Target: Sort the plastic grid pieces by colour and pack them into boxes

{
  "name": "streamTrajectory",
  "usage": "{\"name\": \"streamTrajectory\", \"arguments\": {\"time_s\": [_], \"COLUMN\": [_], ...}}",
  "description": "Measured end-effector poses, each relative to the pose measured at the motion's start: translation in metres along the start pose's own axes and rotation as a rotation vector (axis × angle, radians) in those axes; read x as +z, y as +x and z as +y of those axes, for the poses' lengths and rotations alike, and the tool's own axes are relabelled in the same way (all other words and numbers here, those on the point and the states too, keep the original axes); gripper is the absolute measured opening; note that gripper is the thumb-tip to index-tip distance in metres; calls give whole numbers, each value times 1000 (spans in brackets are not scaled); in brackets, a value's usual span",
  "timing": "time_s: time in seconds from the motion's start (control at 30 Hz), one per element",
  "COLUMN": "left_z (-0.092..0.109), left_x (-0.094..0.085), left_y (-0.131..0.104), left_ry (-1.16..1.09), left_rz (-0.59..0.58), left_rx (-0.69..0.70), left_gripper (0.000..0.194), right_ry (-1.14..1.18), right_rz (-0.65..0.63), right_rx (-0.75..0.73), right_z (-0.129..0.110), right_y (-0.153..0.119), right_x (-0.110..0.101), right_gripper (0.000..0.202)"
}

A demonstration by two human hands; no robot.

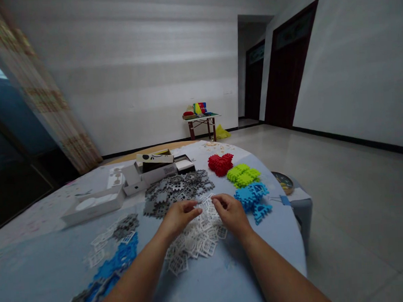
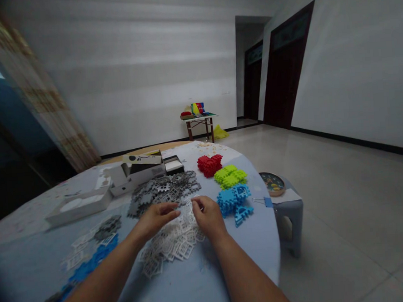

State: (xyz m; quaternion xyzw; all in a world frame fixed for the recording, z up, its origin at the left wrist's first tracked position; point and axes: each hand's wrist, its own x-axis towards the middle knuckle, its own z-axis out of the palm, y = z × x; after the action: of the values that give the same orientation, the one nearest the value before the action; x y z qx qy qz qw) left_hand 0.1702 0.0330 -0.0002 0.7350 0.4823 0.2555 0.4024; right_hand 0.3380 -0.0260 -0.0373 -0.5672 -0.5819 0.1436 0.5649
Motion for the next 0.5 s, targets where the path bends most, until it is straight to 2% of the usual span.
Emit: {"name": "streamTrajectory", "arguments": {"time_s": [0.1,0.27,0.33,0.4,0.5], "left_z": [-8,-35,-47,-59,-75], "left_x": [-10,-51,-60,-60,-50], "left_y": [-2,-18,-27,-35,-43], "left_ry": [29,94,114,110,119], "left_rz": [61,209,226,194,160], "left_rx": [10,-43,-58,-62,-62], "left_gripper": [52,43,44,45,48], "right_ry": [2,-25,-65,-145,-386], "right_rz": [-5,-43,-77,-131,-265], "right_rx": [2,-14,-26,-36,-11], "right_z": [0,2,5,9,14], "right_y": [0,-3,-3,-2,7], "right_x": [0,2,5,9,18], "right_gripper": [22,22,23,23,29]}}
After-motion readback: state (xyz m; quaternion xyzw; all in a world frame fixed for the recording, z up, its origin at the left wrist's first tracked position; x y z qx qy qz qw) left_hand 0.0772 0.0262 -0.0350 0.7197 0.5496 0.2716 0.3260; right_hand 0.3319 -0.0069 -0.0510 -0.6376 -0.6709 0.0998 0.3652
